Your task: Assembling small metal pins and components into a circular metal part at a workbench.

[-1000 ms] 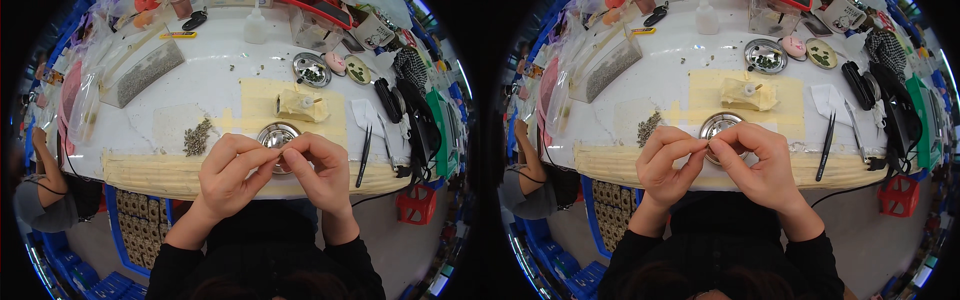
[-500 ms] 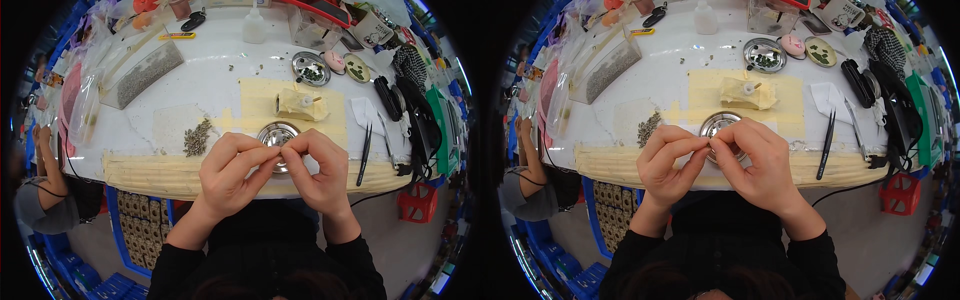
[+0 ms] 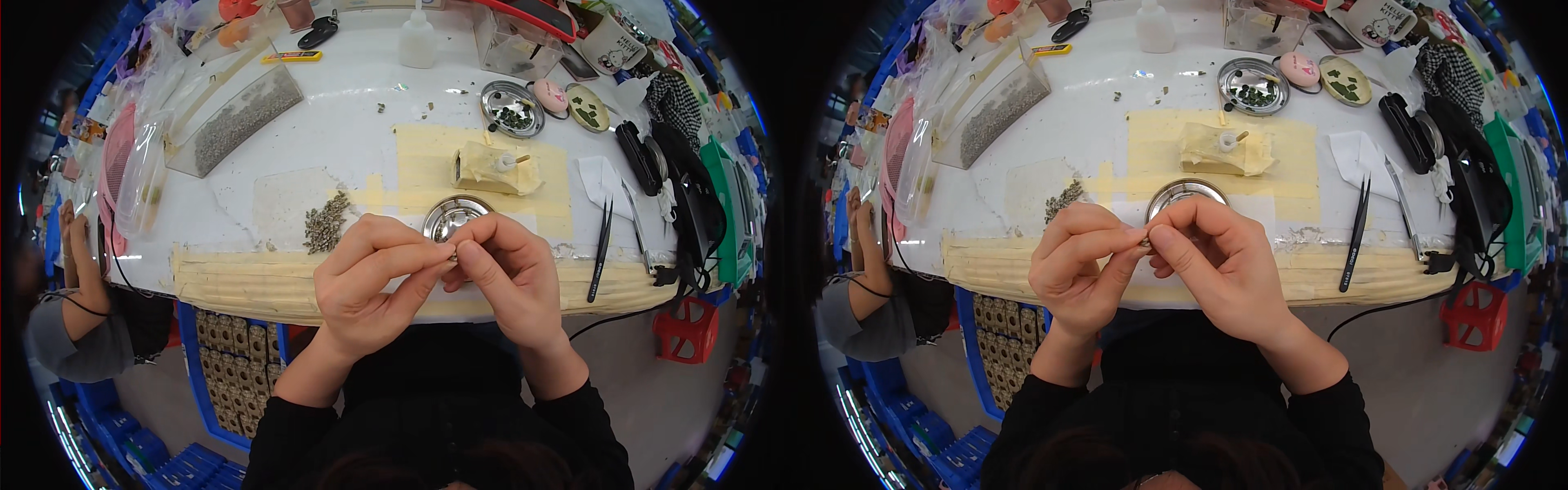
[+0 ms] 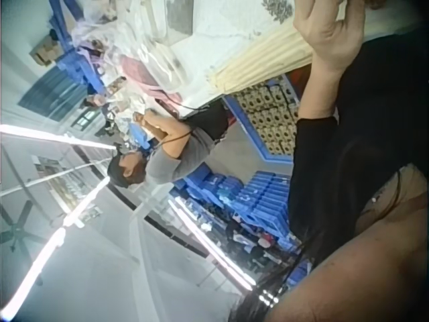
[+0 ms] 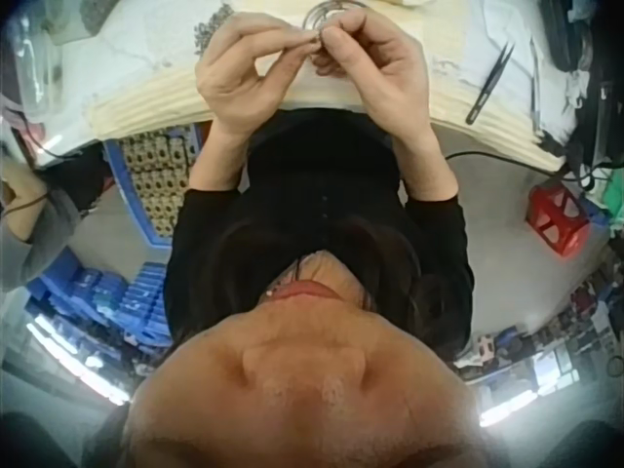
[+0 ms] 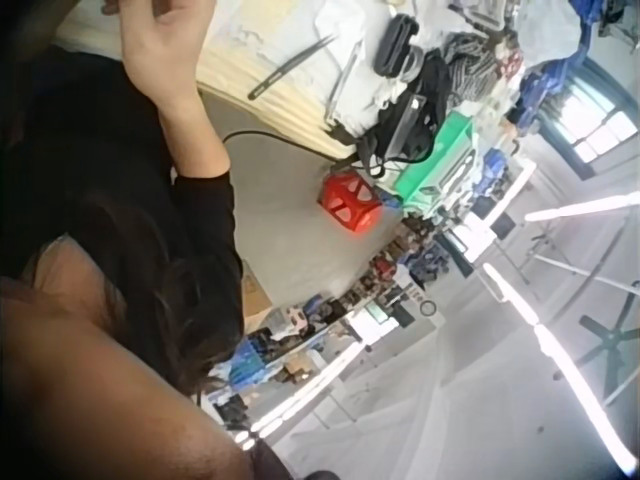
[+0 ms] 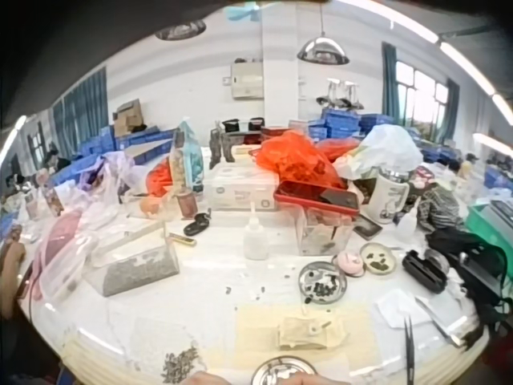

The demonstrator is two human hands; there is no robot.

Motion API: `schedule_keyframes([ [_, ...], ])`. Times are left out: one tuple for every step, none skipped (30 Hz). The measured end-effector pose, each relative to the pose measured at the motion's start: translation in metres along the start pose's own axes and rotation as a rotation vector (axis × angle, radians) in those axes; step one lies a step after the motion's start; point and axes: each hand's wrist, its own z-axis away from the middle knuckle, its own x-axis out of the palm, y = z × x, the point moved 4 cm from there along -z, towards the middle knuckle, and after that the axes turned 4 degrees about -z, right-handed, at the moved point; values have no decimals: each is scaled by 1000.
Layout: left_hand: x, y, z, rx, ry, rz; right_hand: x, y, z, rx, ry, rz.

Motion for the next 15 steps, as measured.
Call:
schedule_keyframes([
  [0, 0, 0, 5, 6, -10, 0, 0, 0, 9, 2, -12],
  [0, 1, 0, 20, 9, -29, 0, 0, 0, 2, 6, -14],
  [0, 1, -1, 35, 13, -47, 0, 0, 1, -6, 10, -16],
  [0, 2, -1, 51, 16, -66, 0, 0, 1, -13, 14, -18],
  [1, 3, -1, 59, 27, -91, -1, -1, 2, -81, 57, 65],
  [3, 4, 0, 67, 37, -117, 0, -2, 4, -148, 100, 149],
  [4, 4, 0, 75, 48, -142, 0, -4, 5, -216, 143, 232],
  [4, 4, 1, 71, 54, -159, 2, -10, 5, -373, 144, 432],
  [4, 3, 2, 68, 61, -176, 4, -16, 6, -531, 143, 632],
  [4, 3, 3, 64, 67, -193, 8, -21, 7, -690, 140, 832],
  [4, 3, 3, 61, 68, -202, 11, -23, 9, -758, 137, 883],
  [4, 3, 2, 57, 69, -212, 14, -25, 11, -827, 133, 934],
  [4, 3, 2, 53, 70, -222, 17, -25, 12, -895, 129, 984],
  [5, 2, 2, 48, 72, -218, 17, -24, 12, -894, 142, 986],
  [5, 2, 3, 44, 74, -214, 16, -21, 12, -892, 154, 988],
])
